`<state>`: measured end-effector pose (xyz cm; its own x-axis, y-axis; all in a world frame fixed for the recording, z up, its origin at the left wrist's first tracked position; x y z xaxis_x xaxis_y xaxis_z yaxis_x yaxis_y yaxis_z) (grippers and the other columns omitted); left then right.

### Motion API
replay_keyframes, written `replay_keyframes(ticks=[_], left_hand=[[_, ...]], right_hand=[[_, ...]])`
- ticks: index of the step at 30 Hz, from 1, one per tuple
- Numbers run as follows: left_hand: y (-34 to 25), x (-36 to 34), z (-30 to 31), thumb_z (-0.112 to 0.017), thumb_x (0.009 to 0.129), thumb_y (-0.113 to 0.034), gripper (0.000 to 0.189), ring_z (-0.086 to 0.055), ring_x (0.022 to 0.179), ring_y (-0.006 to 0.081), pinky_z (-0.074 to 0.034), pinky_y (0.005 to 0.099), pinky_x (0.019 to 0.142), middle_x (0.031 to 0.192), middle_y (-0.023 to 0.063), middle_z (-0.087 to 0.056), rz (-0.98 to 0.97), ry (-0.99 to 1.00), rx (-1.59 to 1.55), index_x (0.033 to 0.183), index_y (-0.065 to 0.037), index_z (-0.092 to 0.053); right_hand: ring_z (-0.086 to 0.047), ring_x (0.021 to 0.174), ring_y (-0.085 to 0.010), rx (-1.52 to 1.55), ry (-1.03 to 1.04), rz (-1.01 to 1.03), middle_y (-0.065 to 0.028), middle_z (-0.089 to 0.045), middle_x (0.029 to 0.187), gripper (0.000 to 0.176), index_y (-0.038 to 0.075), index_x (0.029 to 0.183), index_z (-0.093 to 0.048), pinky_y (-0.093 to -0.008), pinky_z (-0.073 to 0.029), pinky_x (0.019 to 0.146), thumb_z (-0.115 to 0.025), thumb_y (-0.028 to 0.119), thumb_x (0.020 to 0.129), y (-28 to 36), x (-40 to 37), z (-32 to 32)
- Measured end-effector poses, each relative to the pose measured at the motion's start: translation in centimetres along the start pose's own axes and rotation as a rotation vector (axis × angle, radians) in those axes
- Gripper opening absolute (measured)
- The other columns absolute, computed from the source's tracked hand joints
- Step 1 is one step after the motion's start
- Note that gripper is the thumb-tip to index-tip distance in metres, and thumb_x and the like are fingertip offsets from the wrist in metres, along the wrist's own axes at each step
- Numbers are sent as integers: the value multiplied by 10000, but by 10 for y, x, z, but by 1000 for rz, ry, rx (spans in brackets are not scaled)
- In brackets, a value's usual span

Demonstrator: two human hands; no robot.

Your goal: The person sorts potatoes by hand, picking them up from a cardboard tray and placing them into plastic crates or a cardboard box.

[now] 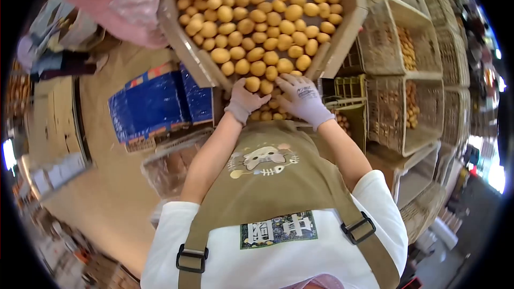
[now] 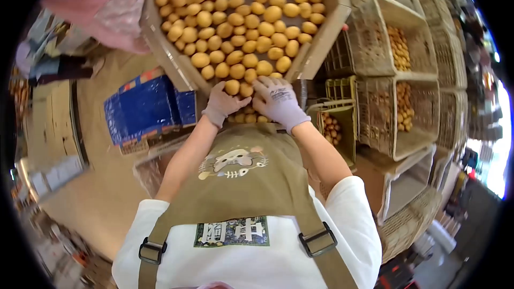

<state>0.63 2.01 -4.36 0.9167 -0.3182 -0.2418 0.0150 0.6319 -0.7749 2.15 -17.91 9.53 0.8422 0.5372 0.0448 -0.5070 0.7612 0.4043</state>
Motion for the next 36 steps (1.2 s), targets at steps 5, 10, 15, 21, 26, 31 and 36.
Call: replay_keyframes(ticks=[5, 10, 15, 21, 26, 31, 36], left_hand=[[83, 13, -65, -434, 962, -511, 552, -465, 1300, 176, -334, 462, 1118, 1386, 47, -538, 266, -147, -1034, 1370, -141, -476], [-51, 5, 29, -407, 947, -622, 722, -330, 1422, 265, -203, 561, 1162, 1493, 53, -431, 630, -15, -2090, 1503, -169, -327], [-55, 11, 15, -452, 805, -813, 1053, -249, 1444, 390, -188, 699, 1118, 1575, 141, -225, 730, -67, -2244, 1547, -110, -200], [-55, 17, 13, -407, 798, -844, 1070, -227, 1448, 448, -180, 756, 1099, 1576, 163, -229, 737, -83, -2292, 1556, -123, -181], [-57, 14, 17, -416, 783, -860, 1084, -206, 1472, 420, -54, 730, 1121, 1613, 122, -221, 655, -50, -2273, 1563, -141, -190], [-53, 10, 21, -395, 789, -862, 1070, -188, 1480, 416, -53, 732, 1120, 1622, 117, -204, 590, -18, -2313, 1567, -155, -198], [-48, 15, 16, -370, 797, -857, 1062, -178, 1480, 416, -120, 726, 1126, 1618, 132, -192, 633, -13, -2367, 1566, -146, -193]], right_hand=[[-437, 1323, -365, -213, 181, -105, -148, -459, 1465, 515, 139, 1315, -581, -541, -311, 1100, -637, 321, 837, -27, 20, -19], [-449, 1326, -363, -357, 180, -139, -153, -354, 1557, 534, 233, 1369, -574, -553, -247, 1133, -584, 425, 871, -21, 46, -9], [-576, 1164, -352, -2, 288, -159, -159, -524, 1378, 391, 199, 1226, -652, -458, -426, 1013, -610, 334, 862, -30, 35, -13], [-662, 993, -340, -394, 242, -464, -168, -637, 1128, 367, 77, 1159, -576, -453, -539, 815, -660, 271, 859, -42, 86, -10], [-659, 1018, -336, -314, 362, -489, -165, -634, 1110, 431, 61, 1133, -562, -444, -530, 844, -703, 328, 825, -47, 91, -7], [-623, 1012, -246, 523, 12, -486, -135, -623, 1121, 560, 10, 1208, -517, -340, -490, 895, -758, 261, 769, -32, 68, 14], [-562, 1033, -143, 854, -179, -449, -72, -588, 1118, 531, -7, 1204, -499, -272, -464, 912, -761, 94, 754, -24, 47, 15]])
Point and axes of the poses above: each hand's wrist, its own x-axis towards the middle knuckle, its own z-axis out of the back of the hand, y = z × x, the point moved 1 cm from there along x, towards the middle knuckle
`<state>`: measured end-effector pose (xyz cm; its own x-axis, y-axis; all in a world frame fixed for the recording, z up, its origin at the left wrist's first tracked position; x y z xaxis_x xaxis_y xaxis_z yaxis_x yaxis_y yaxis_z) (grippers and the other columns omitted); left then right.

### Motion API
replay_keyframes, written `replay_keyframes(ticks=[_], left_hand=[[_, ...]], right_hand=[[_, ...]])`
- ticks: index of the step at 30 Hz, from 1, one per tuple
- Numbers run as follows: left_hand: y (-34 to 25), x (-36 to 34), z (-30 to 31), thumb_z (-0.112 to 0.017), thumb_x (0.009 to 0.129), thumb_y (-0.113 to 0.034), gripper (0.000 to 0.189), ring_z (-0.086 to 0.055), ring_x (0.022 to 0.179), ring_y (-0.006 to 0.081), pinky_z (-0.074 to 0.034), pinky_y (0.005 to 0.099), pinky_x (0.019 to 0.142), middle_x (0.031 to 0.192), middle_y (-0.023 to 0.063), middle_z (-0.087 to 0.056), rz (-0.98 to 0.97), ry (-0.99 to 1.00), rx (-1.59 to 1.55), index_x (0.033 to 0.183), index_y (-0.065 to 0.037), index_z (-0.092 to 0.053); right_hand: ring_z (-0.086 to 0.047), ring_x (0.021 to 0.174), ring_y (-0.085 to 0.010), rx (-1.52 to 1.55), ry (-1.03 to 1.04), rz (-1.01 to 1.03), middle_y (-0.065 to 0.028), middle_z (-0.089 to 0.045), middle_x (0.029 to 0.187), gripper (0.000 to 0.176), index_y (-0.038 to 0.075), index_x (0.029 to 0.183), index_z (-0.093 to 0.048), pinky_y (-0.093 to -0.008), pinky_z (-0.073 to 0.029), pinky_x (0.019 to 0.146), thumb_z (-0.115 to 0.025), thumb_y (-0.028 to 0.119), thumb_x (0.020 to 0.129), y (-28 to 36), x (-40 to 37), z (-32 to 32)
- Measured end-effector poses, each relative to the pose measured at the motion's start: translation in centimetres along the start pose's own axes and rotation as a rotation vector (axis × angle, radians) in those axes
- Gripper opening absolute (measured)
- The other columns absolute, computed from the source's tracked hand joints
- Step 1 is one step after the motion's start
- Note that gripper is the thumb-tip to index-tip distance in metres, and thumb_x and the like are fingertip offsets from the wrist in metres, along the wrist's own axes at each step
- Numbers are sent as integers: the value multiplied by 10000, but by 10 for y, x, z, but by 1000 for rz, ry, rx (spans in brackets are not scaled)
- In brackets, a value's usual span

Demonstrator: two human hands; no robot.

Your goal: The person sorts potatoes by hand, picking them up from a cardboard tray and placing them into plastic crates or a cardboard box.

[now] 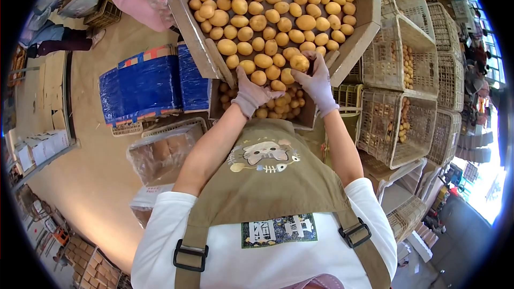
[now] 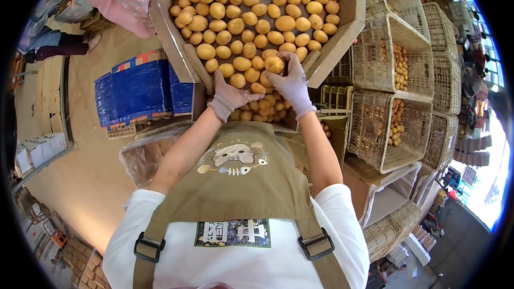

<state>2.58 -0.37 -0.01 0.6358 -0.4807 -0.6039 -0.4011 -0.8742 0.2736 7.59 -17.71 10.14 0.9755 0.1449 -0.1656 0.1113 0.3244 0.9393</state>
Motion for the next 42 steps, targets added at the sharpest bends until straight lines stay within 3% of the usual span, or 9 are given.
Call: replay_keyframes(ticks=[11, 16, 18, 24, 28, 32, 35, 39, 42], left_hand=[[-4, -8, 2, -396, 808, -833, 1024, -189, 1479, 415, -166, 730, 1121, 1618, 128, -197, 28, 112, 28, 1562, -166, -212], [-2, -7, -1, -401, 801, -847, 1039, -205, 1478, 410, -165, 743, 1111, 1622, 112, -204, -2, 76, 72, 1562, -164, -217], [-3, 2, 2, -402, 798, -852, 1042, -208, 1478, 407, -165, 745, 1108, 1619, 113, -209, -11, 55, 93, 1562, -169, -218], [-9, -2, 11, -394, 874, -757, 868, -206, 1485, 348, -65, 710, 1133, 1596, 63, -277, -3, -178, 179, 1541, -218, -264], [-12, -22, 7, -406, 929, -641, 736, -268, 1455, 282, -73, 650, 1159, 1552, 54, -337, -57, -342, 578, 1513, -206, -304], [-19, -5, 34, -418, 942, -605, 720, -306, 1426, 280, -171, 615, 1146, 1514, 83, -366, -193, -150, 638, 1495, -156, -317], [-1, -26, -19, -421, 929, -649, 749, -310, 1416, 322, -158, 669, 1124, 1503, 118, -362, -167, -233, 294, 1485, -157, -325], [-7, 1, -19, -360, 911, -728, 833, -236, 1451, 408, -111, 719, 1117, 1568, 142, -281, -103, -60, 161, 1524, -171, -272], [2, -3, -32, -302, 897, -774, 892, -209, 1467, 428, -99, 719, 1127, 1603, 136, -238, -122, -57, 215, 1554, -175, -221]], right_hand=[[-606, 1054, -207, -219, -269, 202, -113, -589, 1140, 536, 10, 1196, -549, -337, -502, 933, -804, 46, 726, -17, -92, 64], [-624, 1057, -389, -1314, -173, -684, -201, -619, 1169, 495, 74, 1244, -578, -436, -512, 892, -708, 285, 814, -81, -187, 170], [-627, 1054, -379, -1048, -381, -185, -187, -639, 1164, 434, 52, 1215, -603, -445, -507, 903, -706, 229, 832, -74, -170, 161], [-592, 1130, -332, -803, -98, 554, -156, -613, 1264, 385, 103, 1188, -662, -477, -435, 998, -688, 227, 825, 27, -36, 7], [-495, 1271, -304, -1243, 347, 231, -138, -516, 1407, 471, 193, 1279, -621, -494, -335, 1090, -622, 351, 834, -5, 6, 1], [-510, 1273, -328, -1231, 369, 139, -145, -553, 1369, 486, 191, 1322, -611, -504, -345, 1098, -590, 394, 882, 3, 23, 17], [-475, 1286, -323, -1000, -50, 101, -107, -533, 1362, 413, 212, 1270, -625, -541, -362, 1058, -576, 387, 900, 22, 49, 10], [-61, 1522, -379, -1183, 372, -28, -109, 6, 1670, 635, 375, 1422, -517, -670, -71, 1160, -654, 533, 822, 1, 41, -15], [-71, 1521, -375, -1078, 411, 94, -109, -25, 1669, 616, 376, 1408, -535, -661, -68, 1166, -655, 528, 823, -13, 36, -2]])
Point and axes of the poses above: each hand's wrist, its own x-axis towards the middle knuckle, its own z-axis out of the back of the hand, y = z × x, the point moved 1 cm from there along x, towards the middle knuckle
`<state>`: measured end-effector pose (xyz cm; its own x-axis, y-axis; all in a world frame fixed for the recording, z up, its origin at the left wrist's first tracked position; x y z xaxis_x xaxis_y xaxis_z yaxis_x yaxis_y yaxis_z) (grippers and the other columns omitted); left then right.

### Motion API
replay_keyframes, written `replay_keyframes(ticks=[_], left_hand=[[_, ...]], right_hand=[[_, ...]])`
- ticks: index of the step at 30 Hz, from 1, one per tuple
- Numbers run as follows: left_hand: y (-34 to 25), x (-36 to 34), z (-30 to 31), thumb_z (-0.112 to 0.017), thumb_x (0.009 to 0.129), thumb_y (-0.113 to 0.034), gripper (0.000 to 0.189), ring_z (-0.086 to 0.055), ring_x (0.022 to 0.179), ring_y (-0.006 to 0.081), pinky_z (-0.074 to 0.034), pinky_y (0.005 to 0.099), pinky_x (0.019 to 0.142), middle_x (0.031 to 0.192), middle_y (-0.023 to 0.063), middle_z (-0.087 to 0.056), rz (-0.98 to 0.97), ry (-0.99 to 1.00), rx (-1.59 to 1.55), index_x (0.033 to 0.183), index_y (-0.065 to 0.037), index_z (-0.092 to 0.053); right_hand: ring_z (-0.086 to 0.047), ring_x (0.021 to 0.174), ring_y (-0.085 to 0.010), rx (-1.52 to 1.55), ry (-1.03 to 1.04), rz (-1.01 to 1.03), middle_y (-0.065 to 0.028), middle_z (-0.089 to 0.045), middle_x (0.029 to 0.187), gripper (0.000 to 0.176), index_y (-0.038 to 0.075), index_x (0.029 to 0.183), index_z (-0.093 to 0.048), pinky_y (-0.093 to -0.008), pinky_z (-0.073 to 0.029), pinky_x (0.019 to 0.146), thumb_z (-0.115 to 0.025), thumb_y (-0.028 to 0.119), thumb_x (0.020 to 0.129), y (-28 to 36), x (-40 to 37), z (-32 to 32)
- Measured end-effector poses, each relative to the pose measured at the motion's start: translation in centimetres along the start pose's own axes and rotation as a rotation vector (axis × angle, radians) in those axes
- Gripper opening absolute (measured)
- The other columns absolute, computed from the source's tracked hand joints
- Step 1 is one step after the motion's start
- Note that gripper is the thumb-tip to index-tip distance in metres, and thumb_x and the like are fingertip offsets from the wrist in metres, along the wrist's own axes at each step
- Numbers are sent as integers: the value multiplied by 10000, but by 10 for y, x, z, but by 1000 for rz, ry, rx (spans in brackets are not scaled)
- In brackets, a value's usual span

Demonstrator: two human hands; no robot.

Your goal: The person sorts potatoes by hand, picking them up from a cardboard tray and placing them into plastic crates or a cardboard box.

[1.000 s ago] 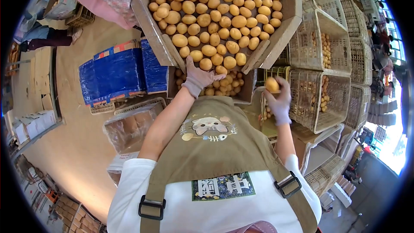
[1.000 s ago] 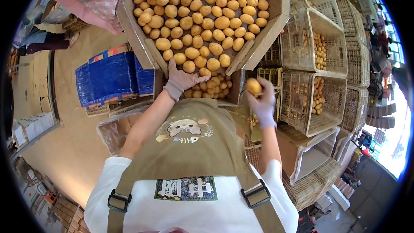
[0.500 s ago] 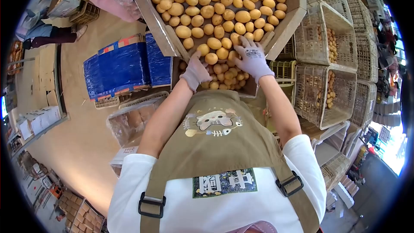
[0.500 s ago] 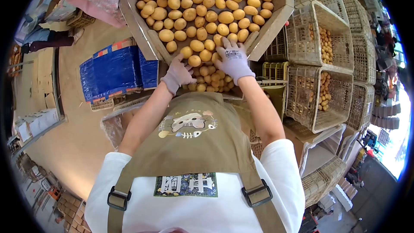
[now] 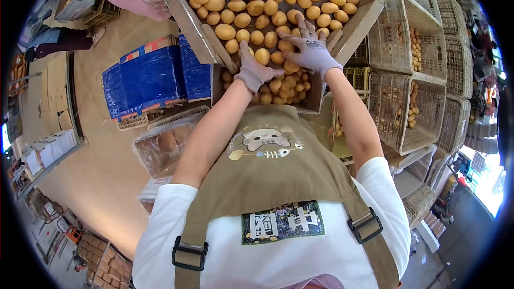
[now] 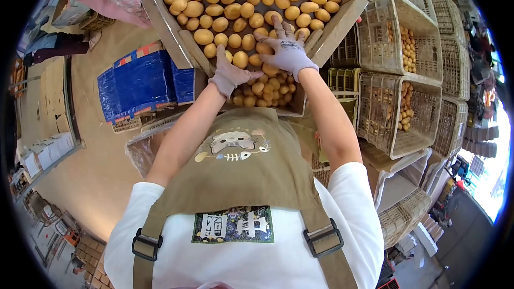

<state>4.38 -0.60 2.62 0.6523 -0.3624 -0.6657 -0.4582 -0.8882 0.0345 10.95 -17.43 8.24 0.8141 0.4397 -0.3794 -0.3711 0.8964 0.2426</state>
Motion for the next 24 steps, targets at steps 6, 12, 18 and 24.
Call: replay_keyframes(ticks=[6, 12, 18, 24], left_hand=[[-1, 7, 15, -263, 870, -820, 920, -226, 1463, 433, -140, 738, 1107, 1599, 114, -256, 46, 7, -62, 1546, -197, -247], [4, -5, 30, -365, 911, -627, 704, -323, 1431, 341, -227, 702, 1086, 1527, 92, -393, -5, 3, -57, 1448, -174, -415], [-7, 11, 90, -447, 1005, -305, 441, -512, 1283, 256, -466, 377, 1028, 1444, 92, -484, -661, 27, 1781, 1396, -101, -458], [-12, -2, 45, -754, 791, -188, 769, -547, 1236, 244, -461, 320, 1024, 1395, 150, -523, -513, -322, 1884, 1428, -35, -352]], right_hand=[[-215, 1485, -384, 130, -76, 26, -115, -188, 1637, 599, 372, 1408, -525, -619, -182, 1163, -645, 485, 833, -4, 2, 0], [-319, 1413, -406, -25, -13, 85, -144, -322, 1572, 564, 297, 1350, -584, -650, -200, 1127, -625, 502, 826, 12, -14, -14], [-280, 1435, -426, 82, -131, 32, -171, -276, 1597, 577, 309, 1381, -563, -660, -237, 1113, -641, 467, 832, 17, -14, -22], [-141, 1501, -416, -105, -3, -42, -163, -286, 1596, 635, 381, 1459, -467, -645, -106, 1169, -641, 495, 859, 24, -16, -6]])
Point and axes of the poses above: each hand's wrist, its own x-axis towards the middle knuckle, its own z-axis out of the back of the hand, y = z × x, the point moved 1 cm from there along x, towards the middle knuckle
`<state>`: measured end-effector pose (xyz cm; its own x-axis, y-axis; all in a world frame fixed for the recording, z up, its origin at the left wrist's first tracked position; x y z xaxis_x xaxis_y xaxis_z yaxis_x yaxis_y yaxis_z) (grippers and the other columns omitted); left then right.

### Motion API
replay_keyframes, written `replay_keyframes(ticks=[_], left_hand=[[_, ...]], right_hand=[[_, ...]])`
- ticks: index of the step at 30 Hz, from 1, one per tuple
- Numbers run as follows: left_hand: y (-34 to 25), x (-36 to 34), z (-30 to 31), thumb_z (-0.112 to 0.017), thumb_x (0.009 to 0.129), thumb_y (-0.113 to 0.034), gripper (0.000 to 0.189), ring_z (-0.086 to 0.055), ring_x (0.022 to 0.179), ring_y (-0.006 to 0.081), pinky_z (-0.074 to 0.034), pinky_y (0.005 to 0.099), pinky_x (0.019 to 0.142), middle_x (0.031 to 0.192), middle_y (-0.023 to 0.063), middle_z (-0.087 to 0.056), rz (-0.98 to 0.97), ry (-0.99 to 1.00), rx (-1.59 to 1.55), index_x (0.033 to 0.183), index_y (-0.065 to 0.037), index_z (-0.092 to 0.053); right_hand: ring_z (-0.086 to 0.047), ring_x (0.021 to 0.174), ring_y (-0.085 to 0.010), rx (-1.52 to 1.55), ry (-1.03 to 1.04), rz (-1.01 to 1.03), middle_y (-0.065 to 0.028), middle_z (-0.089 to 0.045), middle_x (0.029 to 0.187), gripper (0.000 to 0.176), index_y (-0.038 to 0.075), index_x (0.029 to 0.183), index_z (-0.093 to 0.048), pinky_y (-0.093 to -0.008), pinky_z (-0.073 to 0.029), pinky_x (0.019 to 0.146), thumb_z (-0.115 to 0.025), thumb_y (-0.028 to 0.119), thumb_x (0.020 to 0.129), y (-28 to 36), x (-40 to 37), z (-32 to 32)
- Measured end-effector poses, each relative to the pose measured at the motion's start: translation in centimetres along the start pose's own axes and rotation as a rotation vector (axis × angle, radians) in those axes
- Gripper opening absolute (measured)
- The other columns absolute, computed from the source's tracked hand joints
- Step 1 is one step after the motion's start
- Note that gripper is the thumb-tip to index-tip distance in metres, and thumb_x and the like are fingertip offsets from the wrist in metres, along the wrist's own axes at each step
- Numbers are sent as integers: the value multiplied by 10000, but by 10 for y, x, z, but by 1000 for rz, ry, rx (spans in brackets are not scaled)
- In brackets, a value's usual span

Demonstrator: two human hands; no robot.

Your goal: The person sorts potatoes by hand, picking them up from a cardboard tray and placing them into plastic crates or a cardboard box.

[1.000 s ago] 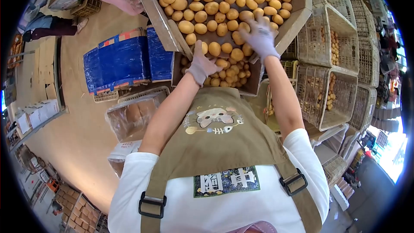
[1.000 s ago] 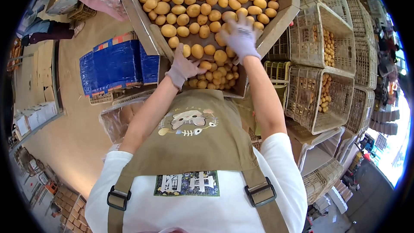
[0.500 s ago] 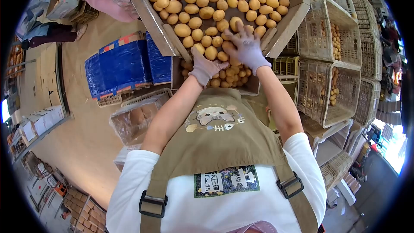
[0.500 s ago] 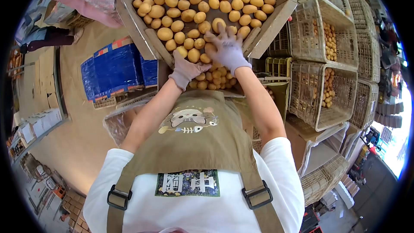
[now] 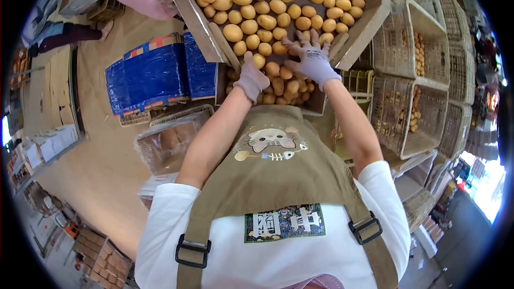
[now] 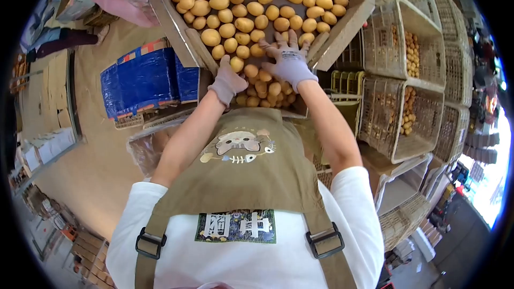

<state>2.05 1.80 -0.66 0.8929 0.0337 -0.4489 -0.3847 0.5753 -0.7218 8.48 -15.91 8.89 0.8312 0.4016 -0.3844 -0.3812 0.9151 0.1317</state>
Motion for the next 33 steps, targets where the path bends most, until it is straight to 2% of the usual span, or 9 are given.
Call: replay_keyframes(ticks=[4, 8, 12, 16, 19, 22, 23, 27, 33], left_hand=[[11, 14, -1, -671, 861, -431, 738, -524, 1275, 227, -382, 315, 1110, 1396, 44, -566, -153, 403, -318, 1430, -62, -379], [7, 32, 15, -643, 833, -636, 923, -368, 1390, 169, -253, 314, 1188, 1536, 9, -400, 162, 291, -208, 1498, -106, -285], [-16, 23, 29, -642, 822, -661, 961, -363, 1373, 188, -262, 308, 1176, 1531, 21, -381, 415, 332, -1144, 1506, -108, -257], [-28, 13, 33, -570, 909, -511, 781, -377, 1358, 219, -261, 350, 1170, 1513, 76, -411, 302, 257, -676, 1458, -36, -280], [-7, 17, 21, -500, 952, -460, 683, -358, 1376, 269, -237, 427, 1174, 1518, 99, -400, 488, 319, -1322, 1459, -50, -299], [2, 19, 5, -430, 994, -409, 591, -338, 1394, 319, -213, 504, 1179, 1524, 122, -389, 597, 417, -1860, 1460, -63, -318], [2, 18, 2, -407, 1008, -391, 562, -332, 1400, 336, -205, 529, 1180, 1526, 129, -385, 604, 444, -1966, 1461, -68, -324], [-4, 9, -3, -508, 832, -755, 916, -333, 1389, 357, -262, 526, 1150, 1526, 119, -355, 520, 412, -1945, 1494, -147, -331], [-15, -9, -12, -469, 777, -847, 987, -384, 1364, 332, -372, 509, 1089, 1527, 126, -361, 474, 236, -1989, 1490, -177, -348]], right_hand=[[-107, 1512, -400, 29, 57, 27, -124, -251, 1619, 652, 404, 1462, -456, -687, -45, 1152, -610, 576, 852, -10, 2, -5], [-113, 1515, -378, -38, 94, 39, -100, -250, 1625, 643, 430, 1454, -455, -695, -74, 1150, -613, 552, 842, -9, 1, -7], [-101, 1519, -360, -41, 105, 19, -90, -242, 1628, 625, 435, 1448, -460, -692, -67, 1153, -608, 555, 853, -7, 2, -7], [-91, 1521, -359, -14, 109, 26, -96, -233, 1630, 595, 407, 1447, -473, -674, -59, 1165, -596, 530, 878, -6, 0, -5], [-121, 1514, -368, 15, 80, 34, -110, -268, 1615, 553, 365, 1421, -519, -645, -55, 1182, -598, 489, 888, -6, 0, -3], [-288, 1450, -384, 535, -385, 6, -190, -389, 1533, 480, 302, 1345, -599, -615, -182, 1163, -617, 410, 877, -16, 21, -22], [-301, 1435, -402, 313, -520, -33, -214, -345, 1550, 500, 309, 1341, -599, -643, -221, 1130, -636, 416, 854, -8, 20, -24], [-353, 1397, -403, -2, -90, 35, -205, -373, 1523, 494, 310, 1292, -634, -662, -149, 1136, -672, 428, 813, 39, -1, -23], [-463, 1301, -321, 34, -585, 277, -112, -572, 1340, 302, 229, 1099, -731, -581, -283, 1079, -643, 313, 823, 59, 20, -37]])
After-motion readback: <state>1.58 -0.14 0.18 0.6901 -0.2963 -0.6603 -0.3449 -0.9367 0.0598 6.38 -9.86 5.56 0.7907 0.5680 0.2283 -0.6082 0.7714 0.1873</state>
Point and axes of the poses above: each hand's wrist, its own x-axis towards the middle knuckle, its own z-axis out of the back of the hand, y = z × x, the point moved 1 cm from there along x, towards the middle knuckle
